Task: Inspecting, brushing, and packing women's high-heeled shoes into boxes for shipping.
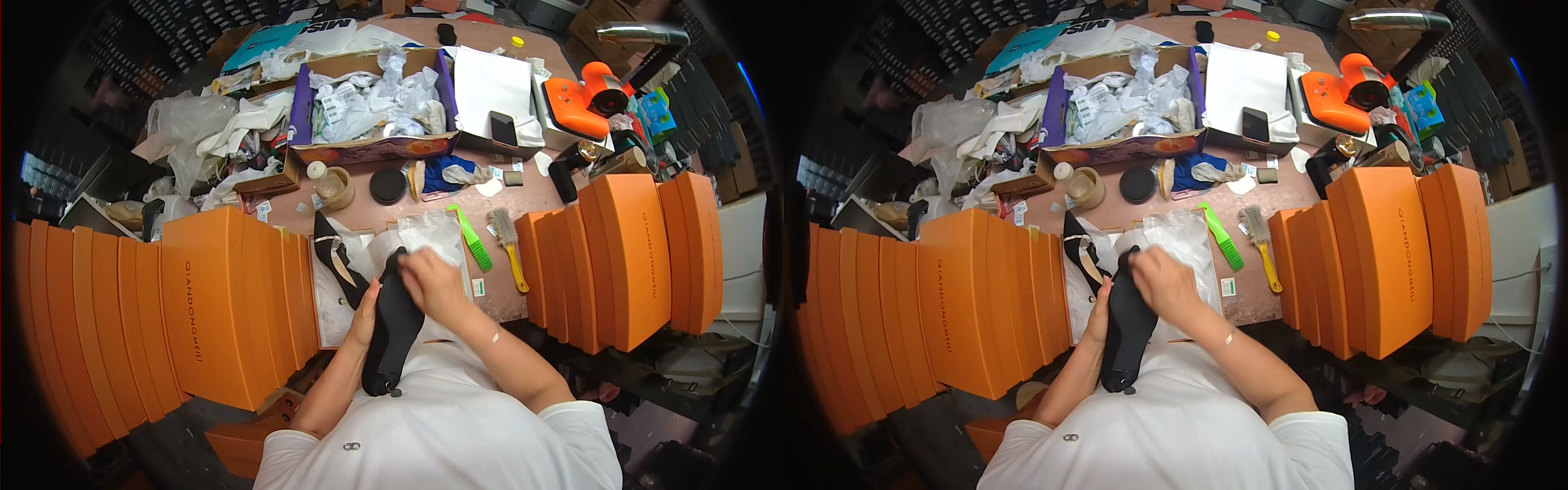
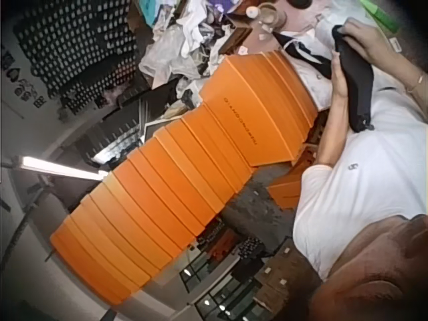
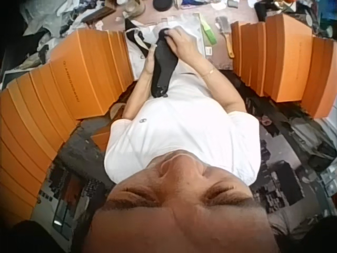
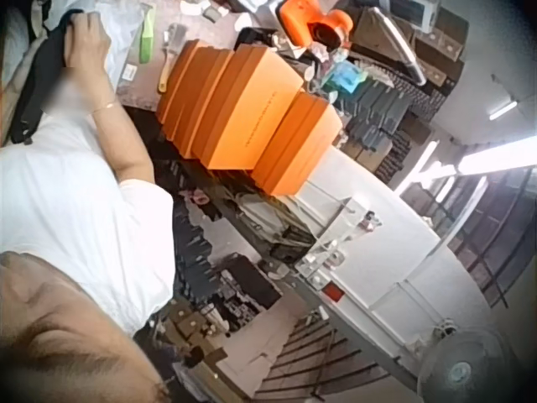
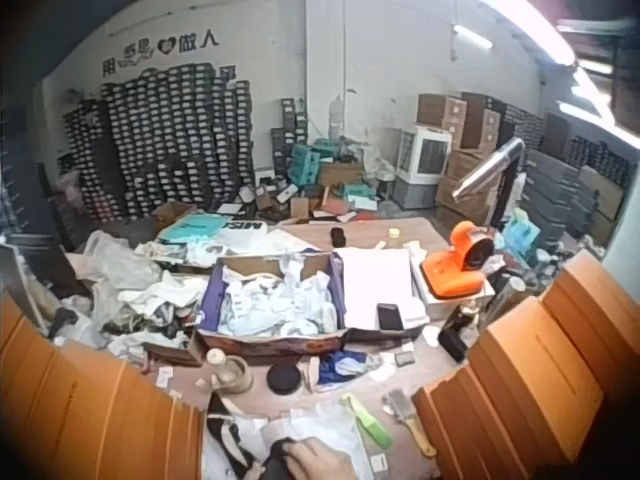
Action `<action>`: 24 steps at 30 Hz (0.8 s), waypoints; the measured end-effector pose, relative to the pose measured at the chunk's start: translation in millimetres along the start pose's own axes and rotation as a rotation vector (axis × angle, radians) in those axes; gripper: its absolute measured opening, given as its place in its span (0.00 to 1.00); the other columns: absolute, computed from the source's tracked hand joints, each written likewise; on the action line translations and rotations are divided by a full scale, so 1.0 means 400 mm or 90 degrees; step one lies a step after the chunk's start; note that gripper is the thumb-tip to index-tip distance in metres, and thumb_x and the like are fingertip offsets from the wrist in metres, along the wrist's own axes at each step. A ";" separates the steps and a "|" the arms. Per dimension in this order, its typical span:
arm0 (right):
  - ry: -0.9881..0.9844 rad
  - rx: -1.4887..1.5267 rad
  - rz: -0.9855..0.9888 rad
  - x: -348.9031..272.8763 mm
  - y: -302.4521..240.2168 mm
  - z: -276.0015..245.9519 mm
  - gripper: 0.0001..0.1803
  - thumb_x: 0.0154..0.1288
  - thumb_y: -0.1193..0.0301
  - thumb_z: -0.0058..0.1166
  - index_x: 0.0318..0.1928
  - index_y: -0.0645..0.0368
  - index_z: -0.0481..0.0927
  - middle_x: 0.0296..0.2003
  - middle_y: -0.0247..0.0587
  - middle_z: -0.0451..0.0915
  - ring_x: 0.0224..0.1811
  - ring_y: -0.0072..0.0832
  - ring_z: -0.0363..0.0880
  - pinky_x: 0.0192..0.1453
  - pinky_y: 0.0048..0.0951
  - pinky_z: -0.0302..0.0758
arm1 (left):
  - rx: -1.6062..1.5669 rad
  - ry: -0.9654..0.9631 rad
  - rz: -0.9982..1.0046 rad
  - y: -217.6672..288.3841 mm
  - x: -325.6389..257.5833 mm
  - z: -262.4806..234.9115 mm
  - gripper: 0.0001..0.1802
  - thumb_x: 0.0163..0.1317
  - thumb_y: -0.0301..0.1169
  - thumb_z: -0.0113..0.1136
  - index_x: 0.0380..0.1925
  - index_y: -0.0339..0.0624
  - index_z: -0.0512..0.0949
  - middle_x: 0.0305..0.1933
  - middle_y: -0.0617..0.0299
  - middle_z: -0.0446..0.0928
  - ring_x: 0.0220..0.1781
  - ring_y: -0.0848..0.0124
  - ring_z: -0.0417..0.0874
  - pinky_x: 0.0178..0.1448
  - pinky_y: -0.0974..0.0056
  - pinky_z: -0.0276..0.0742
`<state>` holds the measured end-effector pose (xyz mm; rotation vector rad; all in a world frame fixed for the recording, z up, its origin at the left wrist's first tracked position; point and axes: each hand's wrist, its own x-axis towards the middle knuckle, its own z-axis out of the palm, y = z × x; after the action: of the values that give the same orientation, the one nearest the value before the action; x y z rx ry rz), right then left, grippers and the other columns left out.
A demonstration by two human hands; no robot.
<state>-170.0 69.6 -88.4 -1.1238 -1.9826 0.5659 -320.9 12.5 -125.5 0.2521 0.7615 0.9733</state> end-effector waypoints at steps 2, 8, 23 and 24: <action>0.000 0.015 -0.012 -0.002 -0.027 -0.013 0.11 0.54 0.75 0.60 0.40 0.57 0.77 0.31 0.42 0.74 0.30 0.41 0.78 0.31 0.36 0.75 | -0.030 0.064 0.024 -0.006 -0.012 0.035 0.31 0.71 0.56 0.39 0.57 0.41 0.69 0.47 0.60 0.77 0.48 0.71 0.80 0.51 0.68 0.79; -0.029 0.005 -0.021 -0.030 -0.039 -0.010 0.09 0.56 0.74 0.60 0.39 0.57 0.79 0.29 0.41 0.74 0.31 0.40 0.79 0.33 0.35 0.76 | 0.013 0.079 0.003 0.001 -0.023 0.039 0.33 0.69 0.59 0.42 0.52 0.39 0.73 0.44 0.60 0.78 0.44 0.72 0.81 0.46 0.67 0.80; -0.276 0.185 -0.001 -0.166 -0.100 -0.077 0.14 0.59 0.73 0.57 0.47 0.60 0.79 0.35 0.42 0.74 0.33 0.40 0.78 0.35 0.35 0.77 | -0.118 -0.029 0.031 0.004 0.003 -0.091 0.37 0.68 0.63 0.35 0.51 0.39 0.73 0.40 0.52 0.80 0.40 0.62 0.84 0.46 0.60 0.84; -0.272 0.229 -0.009 -0.176 -0.096 -0.078 0.15 0.59 0.73 0.57 0.48 0.60 0.78 0.34 0.42 0.74 0.32 0.39 0.78 0.34 0.36 0.77 | -0.123 -0.060 0.019 0.015 0.007 -0.098 0.37 0.68 0.63 0.35 0.51 0.39 0.73 0.40 0.52 0.80 0.41 0.62 0.84 0.46 0.61 0.84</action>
<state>-143.1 -10.4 -71.7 -0.8106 -2.1209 1.1820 -350.6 12.8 -151.9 0.1404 0.5749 1.0482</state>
